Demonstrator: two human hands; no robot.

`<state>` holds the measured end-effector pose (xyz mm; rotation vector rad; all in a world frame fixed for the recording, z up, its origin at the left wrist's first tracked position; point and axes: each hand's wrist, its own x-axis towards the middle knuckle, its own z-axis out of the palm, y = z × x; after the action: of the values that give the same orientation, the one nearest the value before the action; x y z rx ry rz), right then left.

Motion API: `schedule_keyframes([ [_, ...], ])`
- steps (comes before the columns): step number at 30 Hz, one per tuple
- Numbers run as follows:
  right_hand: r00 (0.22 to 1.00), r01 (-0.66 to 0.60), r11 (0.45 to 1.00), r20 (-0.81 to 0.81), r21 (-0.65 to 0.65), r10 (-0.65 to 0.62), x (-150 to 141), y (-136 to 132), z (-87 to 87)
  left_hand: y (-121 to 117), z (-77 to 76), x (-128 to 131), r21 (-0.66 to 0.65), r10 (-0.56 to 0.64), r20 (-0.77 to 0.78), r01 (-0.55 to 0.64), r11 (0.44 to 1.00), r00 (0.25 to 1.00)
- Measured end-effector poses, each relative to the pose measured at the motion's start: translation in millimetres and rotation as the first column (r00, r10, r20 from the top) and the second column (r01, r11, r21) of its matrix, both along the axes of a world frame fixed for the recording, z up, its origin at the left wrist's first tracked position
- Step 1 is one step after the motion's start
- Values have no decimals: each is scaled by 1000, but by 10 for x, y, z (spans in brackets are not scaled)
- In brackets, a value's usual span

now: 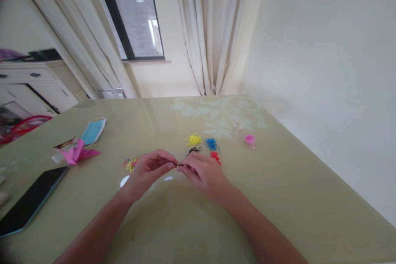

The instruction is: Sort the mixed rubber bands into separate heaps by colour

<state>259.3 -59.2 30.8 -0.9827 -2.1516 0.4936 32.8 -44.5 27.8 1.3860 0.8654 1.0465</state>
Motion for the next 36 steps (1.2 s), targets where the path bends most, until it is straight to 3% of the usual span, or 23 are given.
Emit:
schedule_keyframes([
  [5, 1000, -20, 999, -17, -36, 20, 34, 17, 39, -19, 0, 13, 0, 0, 2, 0, 1000, 1000],
  [8, 998, -17, 1000, -60, 8, 17, 60, 1, 48, 9, 24, -8, 21, 31, -31, -31, 999, 999],
  [12, 984, -28, 997, -175, 78, 41, 132, -52, 104, 169, -14, -199, 105, 240, -239, -221, 970, 941],
  [14, 968, -8, 995, -249, 96, 31, 164, -78, 146, 265, -91, -343, 197, 358, -457, -300, 933, 814],
  [16, 948, 40, 993, -318, 108, -4, 185, -82, 180, 331, -191, -466, 384, 474, -665, -281, 880, 577],
  [18, 937, 92, 991, -347, 102, -51, 200, -51, 191, 360, -282, -533, 463, 504, -776, -201, 863, 380],
  [20, 947, 121, 990, -308, 71, -94, 216, 19, 172, 365, -343, -541, 443, 464, -834, -140, 886, 297],
  [25, 984, 174, 983, 37, -54, -172, 270, 256, 5, 390, -385, -469, 411, 419, -860, -90, 907, 290],
  [30, 890, 266, 963, 396, -46, -227, 277, 353, -187, 426, -420, -434, 400, 398, -846, -71, 914, 355],
  [36, 853, 257, 966, 475, -18, -218, 243, 360, -259, 403, -384, -385, 445, 445, -771, -115, 888, 456],
])
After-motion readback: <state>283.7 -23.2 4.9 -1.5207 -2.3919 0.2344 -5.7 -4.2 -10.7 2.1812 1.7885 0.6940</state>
